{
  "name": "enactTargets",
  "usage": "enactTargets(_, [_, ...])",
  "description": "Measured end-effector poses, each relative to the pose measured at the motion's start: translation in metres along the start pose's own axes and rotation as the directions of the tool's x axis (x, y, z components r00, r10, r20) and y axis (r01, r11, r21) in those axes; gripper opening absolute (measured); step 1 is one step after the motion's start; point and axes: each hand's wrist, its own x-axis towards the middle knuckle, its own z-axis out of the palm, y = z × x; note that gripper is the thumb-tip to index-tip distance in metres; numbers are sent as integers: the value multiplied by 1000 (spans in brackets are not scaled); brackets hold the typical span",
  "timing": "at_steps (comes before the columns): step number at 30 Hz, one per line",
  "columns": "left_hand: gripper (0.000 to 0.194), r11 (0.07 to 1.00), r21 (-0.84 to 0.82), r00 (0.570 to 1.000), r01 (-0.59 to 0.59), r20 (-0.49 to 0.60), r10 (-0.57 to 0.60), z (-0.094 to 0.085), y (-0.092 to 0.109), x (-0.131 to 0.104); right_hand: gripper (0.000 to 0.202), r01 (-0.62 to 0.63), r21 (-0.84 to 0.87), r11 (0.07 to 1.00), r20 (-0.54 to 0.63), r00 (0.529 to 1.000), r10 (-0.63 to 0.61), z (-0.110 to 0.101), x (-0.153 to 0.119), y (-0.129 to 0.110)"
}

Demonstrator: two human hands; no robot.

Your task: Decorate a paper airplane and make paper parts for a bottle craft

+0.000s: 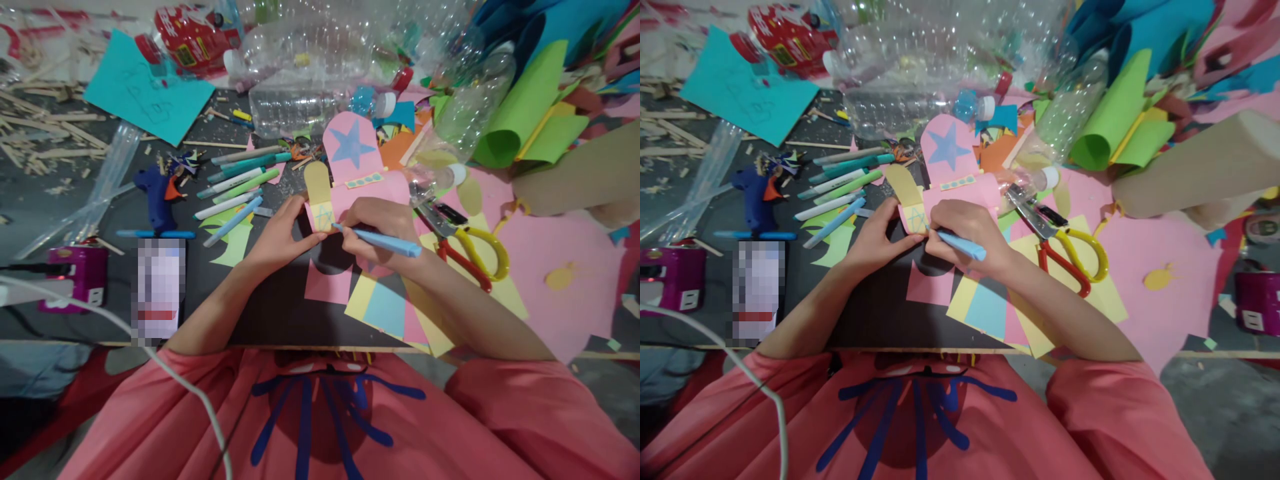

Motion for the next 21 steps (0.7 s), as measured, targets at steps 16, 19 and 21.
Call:
enactTargets(16, [58, 1000, -3, 1000, 22, 5, -22, -1, 3, 1, 21, 71, 48, 996, 26, 997, -72, -1, 1, 3])
enactTargets(19, [60, 1000, -4, 1000, 28, 2, -28, -1, 3, 1, 18, -64, 190, 980, 3, 998, 64, -5, 0, 1])
enactTargets(21, [61, 1000, -5, 1000, 31, 5, -31, 0, 2, 1, 15, -140, 260, 955, -17, 989, 150, -6, 0, -1])
